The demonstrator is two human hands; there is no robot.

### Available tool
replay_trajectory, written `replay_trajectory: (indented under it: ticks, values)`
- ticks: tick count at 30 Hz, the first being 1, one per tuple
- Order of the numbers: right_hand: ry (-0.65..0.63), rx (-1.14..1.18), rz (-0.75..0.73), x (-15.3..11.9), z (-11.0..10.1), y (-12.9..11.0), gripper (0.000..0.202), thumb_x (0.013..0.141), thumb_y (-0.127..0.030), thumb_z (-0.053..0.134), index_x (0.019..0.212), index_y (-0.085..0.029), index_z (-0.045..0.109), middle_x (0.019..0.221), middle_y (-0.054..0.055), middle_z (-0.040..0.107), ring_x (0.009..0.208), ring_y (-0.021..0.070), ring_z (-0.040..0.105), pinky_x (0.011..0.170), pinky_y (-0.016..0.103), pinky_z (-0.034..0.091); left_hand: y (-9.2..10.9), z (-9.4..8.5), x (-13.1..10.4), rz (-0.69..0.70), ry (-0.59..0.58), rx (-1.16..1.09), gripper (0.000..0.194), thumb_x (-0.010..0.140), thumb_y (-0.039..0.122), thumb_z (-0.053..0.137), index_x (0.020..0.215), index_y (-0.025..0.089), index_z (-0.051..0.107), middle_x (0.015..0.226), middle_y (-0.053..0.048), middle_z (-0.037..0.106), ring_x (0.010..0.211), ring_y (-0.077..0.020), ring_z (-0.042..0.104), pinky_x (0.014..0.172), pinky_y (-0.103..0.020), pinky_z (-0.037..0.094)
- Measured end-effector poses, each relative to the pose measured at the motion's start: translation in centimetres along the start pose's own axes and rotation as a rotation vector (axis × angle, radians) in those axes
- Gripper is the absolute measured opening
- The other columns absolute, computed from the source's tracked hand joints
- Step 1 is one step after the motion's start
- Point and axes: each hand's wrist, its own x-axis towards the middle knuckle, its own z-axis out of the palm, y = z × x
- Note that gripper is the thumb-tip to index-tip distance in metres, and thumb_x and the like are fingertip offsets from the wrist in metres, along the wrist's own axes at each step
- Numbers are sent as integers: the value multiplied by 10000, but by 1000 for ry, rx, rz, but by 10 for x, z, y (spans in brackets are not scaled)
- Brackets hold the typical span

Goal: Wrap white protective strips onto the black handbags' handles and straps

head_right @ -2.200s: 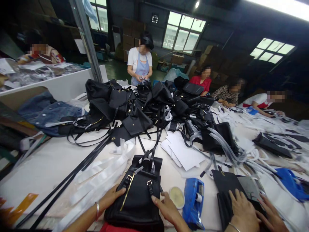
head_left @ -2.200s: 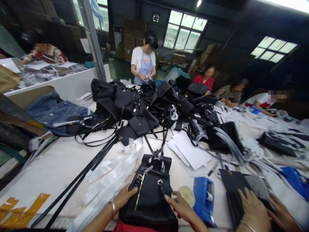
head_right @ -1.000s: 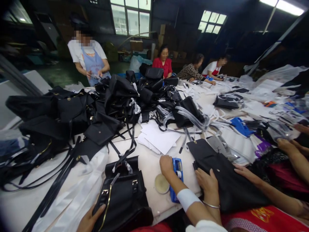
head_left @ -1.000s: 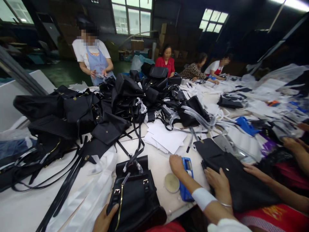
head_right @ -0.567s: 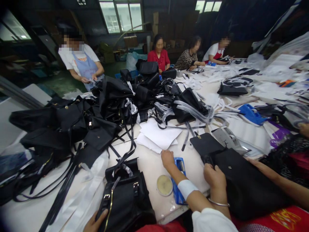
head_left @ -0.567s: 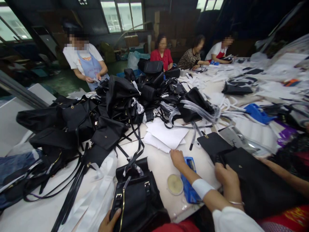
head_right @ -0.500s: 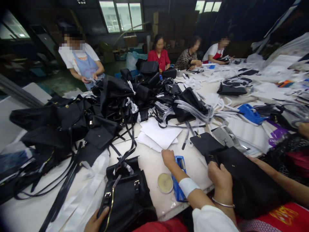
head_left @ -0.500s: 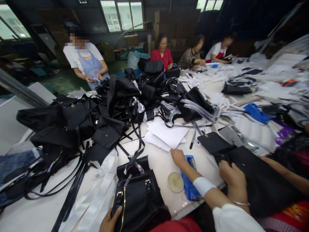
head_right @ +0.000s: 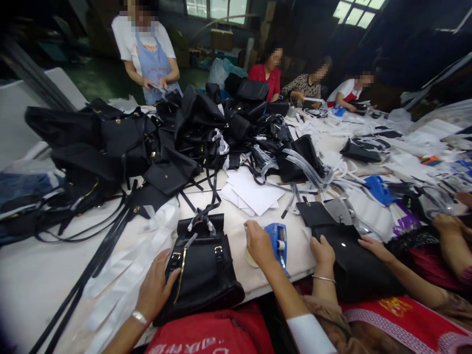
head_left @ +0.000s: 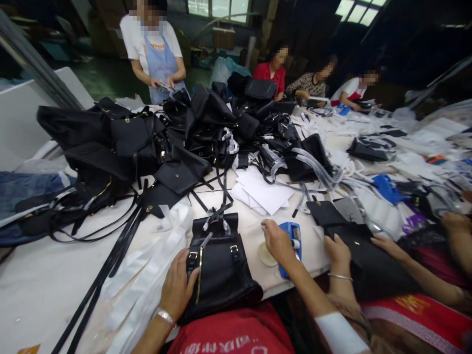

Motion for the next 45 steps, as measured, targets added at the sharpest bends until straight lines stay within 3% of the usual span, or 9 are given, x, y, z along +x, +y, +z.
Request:
replay_trajectory:
  ticks: [2, 5, 9, 16, 20, 26, 35, 40, 45]
  values:
    - [11, 243, -144, -24, 1, -35, 221, 909, -282, 396, 1058, -170, 515, 1125, 115, 562, 1066, 205, 517, 912, 302, 393, 19, -3, 7, -72, -106, -231, 519, 790, 506, 535, 1188, 177, 494, 1286, -141, 505, 1204, -283, 460, 1044, -440, 325]
    - [-32, 530, -229, -49, 2, -79, 152, 898, -268, 422, 954, -193, 542, 1024, 81, 585, 1010, 188, 536, 889, 306, 414, 42, 0, 20, -471, -432, -803, 576, 790, 608, 470, 1111, 134, 536, 1072, -174, 626, 977, -274, 611, 871, -445, 470]
    - [-104, 731, -226, -63, 9, -107, 169, 885, -176, 398, 949, -209, 551, 949, 47, 593, 947, 161, 553, 847, 289, 430, 51, 13, 24, -728, -719, -1341, 546, 805, 561, 502, 1136, 129, 551, 1030, -167, 657, 977, -289, 623, 848, -453, 481]
    - [-214, 513, 37, -51, 32, -72, 394, 853, -338, 458, 1227, -213, 446, 1047, 64, 618, 725, 142, 601, 704, 292, 470, 31, 26, 9, -709, -313, -1288, 393, 737, 224, 659, 1105, 116, 573, 971, -139, 694, 885, -273, 660, 855, -430, 493]
    - [-465, 73, 114, -31, 52, -58, 377, 740, -477, 581, 938, -159, 625, 920, 128, 660, 864, 272, 618, 740, 369, 446, 27, 18, 13, -670, -187, -1099, 392, 689, 151, 666, 1068, 117, 575, 928, -126, 702, 794, -258, 675, 781, -419, 526]
    - [-681, 135, 138, -11, 69, -54, 169, 564, -280, 719, 535, -177, 589, 629, 63, 644, 690, 237, 633, 609, 298, 433, 29, 20, 18, -683, -246, -1041, 412, 647, 109, 658, 1053, 118, 589, 904, -120, 705, 776, -248, 673, 749, -392, 529]
    - [-474, 1159, 200, -26, 39, -66, 246, 742, -390, 610, 874, -194, 541, 609, -57, 497, 521, 88, 467, 508, 204, 392, 44, 39, 34, -664, -463, -1187, 478, 571, 34, 608, 1045, 99, 618, 883, -115, 705, 766, -237, 659, 743, -354, 494]
    - [-277, 1088, 328, -32, 55, -69, 282, 715, -430, 626, 843, -185, 571, 583, -49, 494, 506, 99, 444, 471, 210, 370, 71, 47, 40, -619, -580, -1320, 408, 615, 68, 634, 1022, 91, 630, 897, -129, 701, 741, -226, 659, 755, -355, 484]
    - [-156, 968, 346, -39, 62, -67, 281, 718, -457, 600, 800, -189, 585, 622, -21, 562, 543, 121, 488, 493, 221, 381, 85, 55, 38, -622, -483, -1366, 354, 723, 232, 669, 1050, 107, 619, 940, -142, 695, 774, -230, 663, 765, -353, 490]
